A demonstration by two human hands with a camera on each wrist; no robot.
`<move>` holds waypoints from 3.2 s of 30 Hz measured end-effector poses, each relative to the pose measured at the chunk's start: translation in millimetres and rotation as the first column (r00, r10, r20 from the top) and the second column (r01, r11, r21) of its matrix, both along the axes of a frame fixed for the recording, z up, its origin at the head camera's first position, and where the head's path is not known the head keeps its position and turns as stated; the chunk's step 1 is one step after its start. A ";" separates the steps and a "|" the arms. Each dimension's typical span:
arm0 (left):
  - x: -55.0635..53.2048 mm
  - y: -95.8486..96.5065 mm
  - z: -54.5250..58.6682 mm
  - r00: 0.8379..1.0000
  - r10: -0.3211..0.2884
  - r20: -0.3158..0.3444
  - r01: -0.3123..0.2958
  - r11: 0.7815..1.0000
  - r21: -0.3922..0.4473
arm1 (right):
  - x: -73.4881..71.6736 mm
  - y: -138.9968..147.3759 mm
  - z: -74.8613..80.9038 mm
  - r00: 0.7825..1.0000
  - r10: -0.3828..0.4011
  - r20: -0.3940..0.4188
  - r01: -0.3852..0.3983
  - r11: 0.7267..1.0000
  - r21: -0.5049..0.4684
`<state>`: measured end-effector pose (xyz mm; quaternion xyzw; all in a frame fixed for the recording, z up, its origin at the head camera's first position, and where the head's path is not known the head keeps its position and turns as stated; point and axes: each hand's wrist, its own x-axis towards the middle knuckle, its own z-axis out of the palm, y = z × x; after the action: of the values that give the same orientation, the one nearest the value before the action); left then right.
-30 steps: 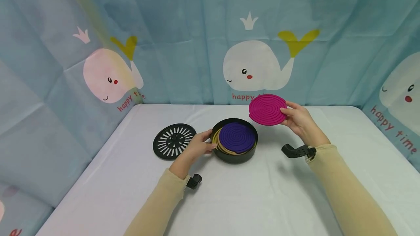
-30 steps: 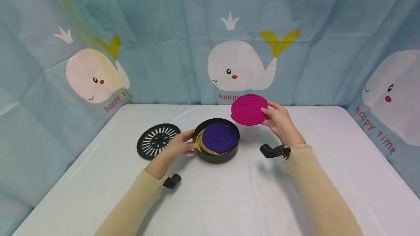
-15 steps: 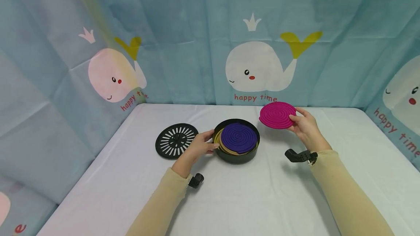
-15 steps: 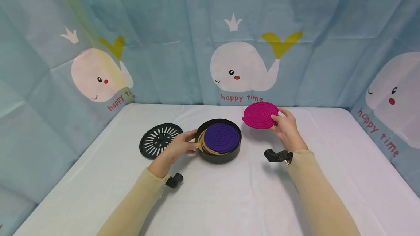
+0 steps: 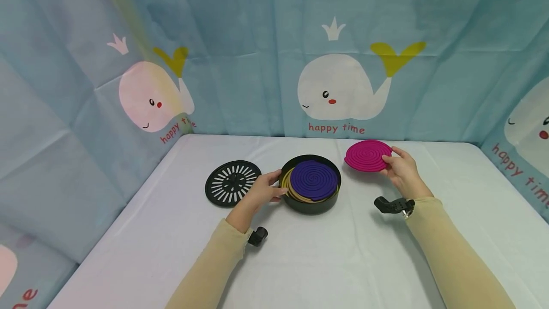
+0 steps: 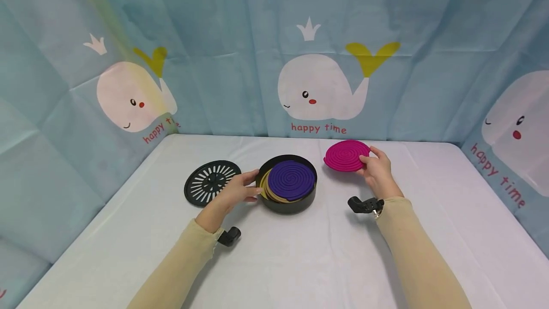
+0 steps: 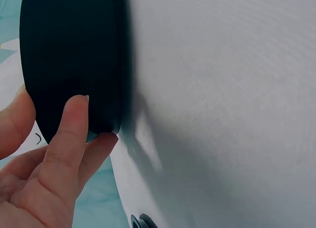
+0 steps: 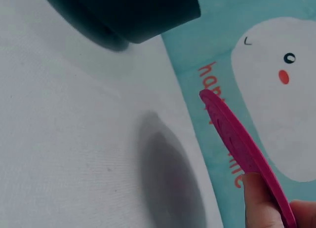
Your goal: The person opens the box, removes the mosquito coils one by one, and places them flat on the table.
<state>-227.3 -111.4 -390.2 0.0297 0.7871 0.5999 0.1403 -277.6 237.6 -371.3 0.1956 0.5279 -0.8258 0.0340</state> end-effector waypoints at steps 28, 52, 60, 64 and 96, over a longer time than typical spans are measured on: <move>1.9 4.0 4.5 1.000 -0.002 0.019 0.002 1.000 0.017 | -17.9 8.3 -13.7 0.990 0.102 0.093 -0.087 0.985 -0.149; 2.0 4.4 6.5 1.000 0.001 0.028 -0.001 1.000 -0.007 | -13.2 27.9 -4.8 0.950 0.274 0.146 -0.270 0.962 -0.050; 0.7 5.0 6.0 0.999 0.003 0.033 -0.002 1.000 -0.004 | -8.3 33.1 0.1 0.948 0.282 0.148 -0.279 0.959 -0.037; 0.1 5.3 6.1 0.999 0.008 0.049 -0.008 1.000 0.000 | -6.1 34.7 0.0 0.951 0.272 0.147 -0.268 0.962 -0.046; -0.6 6.2 9.0 0.999 0.024 0.047 -0.023 1.000 -0.007 | 26.4 29.8 7.6 0.877 0.480 -0.033 -0.471 0.870 0.147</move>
<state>-228.0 -105.2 -381.2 0.0057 0.7857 0.5996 0.1520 -251.2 267.3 -363.8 0.0332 0.6149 -0.7608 0.2049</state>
